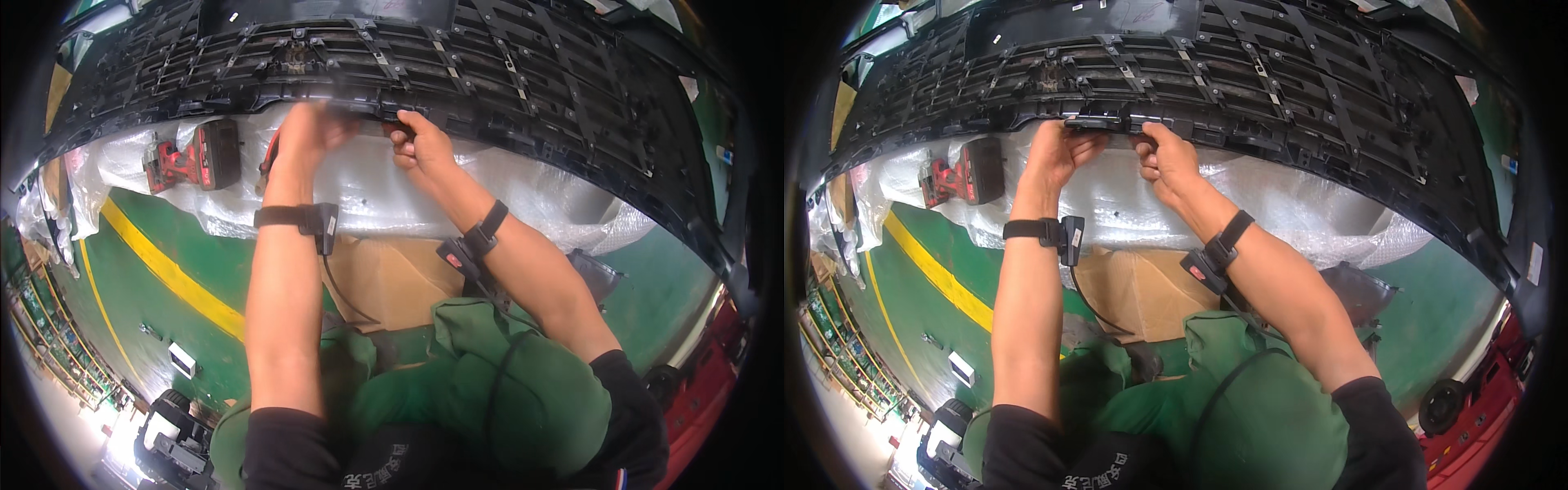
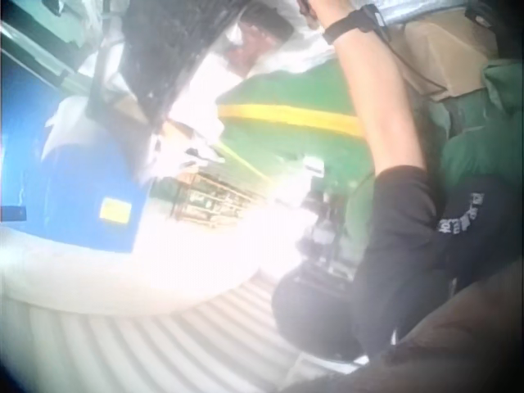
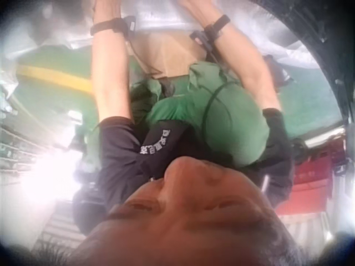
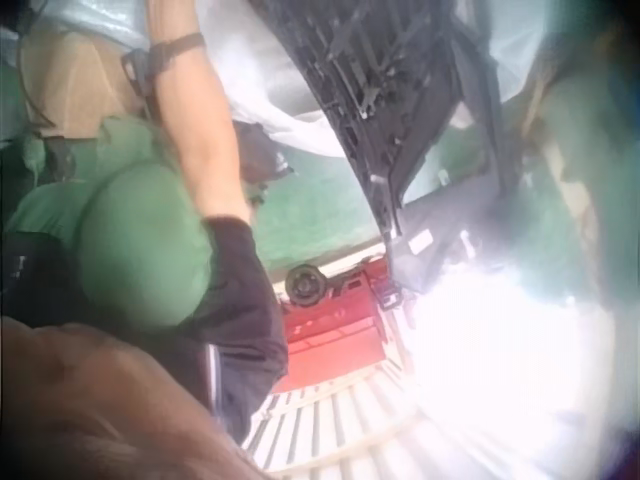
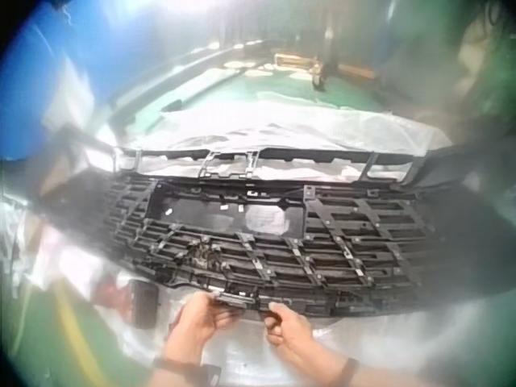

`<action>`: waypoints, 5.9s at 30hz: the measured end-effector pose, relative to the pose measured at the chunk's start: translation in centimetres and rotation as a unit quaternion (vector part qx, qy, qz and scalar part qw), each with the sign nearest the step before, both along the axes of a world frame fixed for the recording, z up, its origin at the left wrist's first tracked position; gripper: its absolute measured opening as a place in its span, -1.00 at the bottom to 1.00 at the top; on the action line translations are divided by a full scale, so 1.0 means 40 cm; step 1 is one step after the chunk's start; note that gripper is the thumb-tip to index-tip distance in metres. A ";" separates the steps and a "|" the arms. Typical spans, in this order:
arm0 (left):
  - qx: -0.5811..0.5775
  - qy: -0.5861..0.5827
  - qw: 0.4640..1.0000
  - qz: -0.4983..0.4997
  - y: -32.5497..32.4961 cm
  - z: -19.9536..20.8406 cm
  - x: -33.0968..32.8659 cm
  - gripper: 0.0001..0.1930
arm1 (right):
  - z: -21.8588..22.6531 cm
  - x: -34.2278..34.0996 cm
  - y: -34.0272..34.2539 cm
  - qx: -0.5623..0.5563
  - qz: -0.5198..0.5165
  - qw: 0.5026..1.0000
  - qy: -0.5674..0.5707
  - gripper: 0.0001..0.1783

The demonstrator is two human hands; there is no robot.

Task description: The person is assembling a car part, using pliers to remove clips and a power drill to secure components. They work on a black plastic car part placed on bubble wrap on the floor.

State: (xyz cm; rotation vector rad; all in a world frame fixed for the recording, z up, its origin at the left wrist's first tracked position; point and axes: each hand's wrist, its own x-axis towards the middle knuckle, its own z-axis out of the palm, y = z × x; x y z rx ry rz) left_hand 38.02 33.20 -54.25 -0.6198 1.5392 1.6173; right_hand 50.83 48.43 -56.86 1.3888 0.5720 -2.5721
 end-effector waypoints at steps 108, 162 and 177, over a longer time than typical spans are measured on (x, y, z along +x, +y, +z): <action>-0.096 0.115 0.972 0.181 -0.190 -0.003 -0.137 -0.75 | -0.016 0.004 -0.009 0.004 -0.026 0.999 0.045 -0.80; -0.163 0.141 0.968 0.131 -0.191 -0.053 -0.153 -0.89 | -0.001 0.053 0.311 0.208 -0.006 0.978 -0.024 -0.74; -0.101 0.127 0.952 0.259 -0.158 -0.030 -0.134 -0.80 | 0.011 0.040 0.295 0.183 0.018 0.982 0.029 -0.71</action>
